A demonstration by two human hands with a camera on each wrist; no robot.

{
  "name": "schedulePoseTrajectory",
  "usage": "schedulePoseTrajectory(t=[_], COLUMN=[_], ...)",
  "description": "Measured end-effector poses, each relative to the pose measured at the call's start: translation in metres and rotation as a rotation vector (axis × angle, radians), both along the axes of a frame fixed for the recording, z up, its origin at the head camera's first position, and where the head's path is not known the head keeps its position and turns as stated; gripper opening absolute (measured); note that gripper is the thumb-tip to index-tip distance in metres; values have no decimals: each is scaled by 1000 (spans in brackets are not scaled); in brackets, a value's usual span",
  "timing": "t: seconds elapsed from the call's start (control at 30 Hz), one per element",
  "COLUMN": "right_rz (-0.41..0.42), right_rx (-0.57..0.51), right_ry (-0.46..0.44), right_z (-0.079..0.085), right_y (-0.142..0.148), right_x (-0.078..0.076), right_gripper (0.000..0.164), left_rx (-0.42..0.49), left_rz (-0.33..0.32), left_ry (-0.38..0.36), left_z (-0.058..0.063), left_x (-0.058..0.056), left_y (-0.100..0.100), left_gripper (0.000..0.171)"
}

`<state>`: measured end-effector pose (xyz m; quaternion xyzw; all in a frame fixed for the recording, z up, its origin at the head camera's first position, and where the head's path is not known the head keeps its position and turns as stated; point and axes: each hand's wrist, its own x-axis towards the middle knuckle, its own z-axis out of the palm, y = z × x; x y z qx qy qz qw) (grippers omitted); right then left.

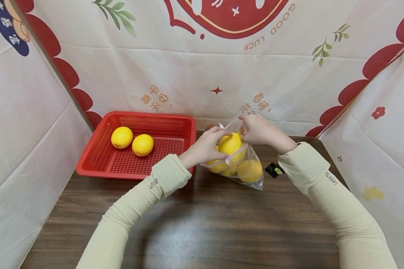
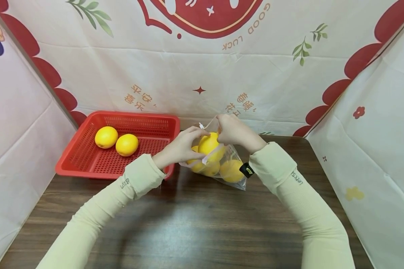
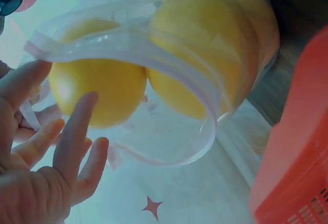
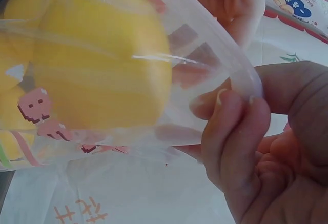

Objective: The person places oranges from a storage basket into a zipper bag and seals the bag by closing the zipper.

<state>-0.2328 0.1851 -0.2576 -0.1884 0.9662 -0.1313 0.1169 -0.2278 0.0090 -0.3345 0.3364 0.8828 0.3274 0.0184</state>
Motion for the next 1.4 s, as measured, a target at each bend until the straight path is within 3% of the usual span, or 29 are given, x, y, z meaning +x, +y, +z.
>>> schedulePoseTrajectory(t=[0.23, 0.47, 0.63, 0.83, 1.1, 1.3, 1.4], right_rz=[-35, -58, -39, -45, -34, -28, -28], right_rx=[-57, -72, -69, -73, -89, -100, -96], right_ry=[-46, -76, -66, -63, -74, -73, -67], right_z=[2, 2, 2, 1, 0, -1, -1], right_y=[5, 10, 13, 17, 20, 23, 24], right_x=[-1, -2, -1, 1, 1, 1, 2], right_gripper=[69, 73, 71, 71, 72, 74, 74], left_rx=[31, 17, -52, -103, -160, -208, -206], left_rz=[38, 110, 195, 277, 397, 509, 529], left_ry=[3, 53, -1, -48, -186, -383, -493], left_z=[7, 14, 16, 8, -13, -25, -30], left_x=[-5, -19, -30, -46, -69, -84, -89], left_y=[-14, -44, -67, -94, -133, -161, -173], left_gripper=[55, 55, 62, 66, 73, 87, 89])
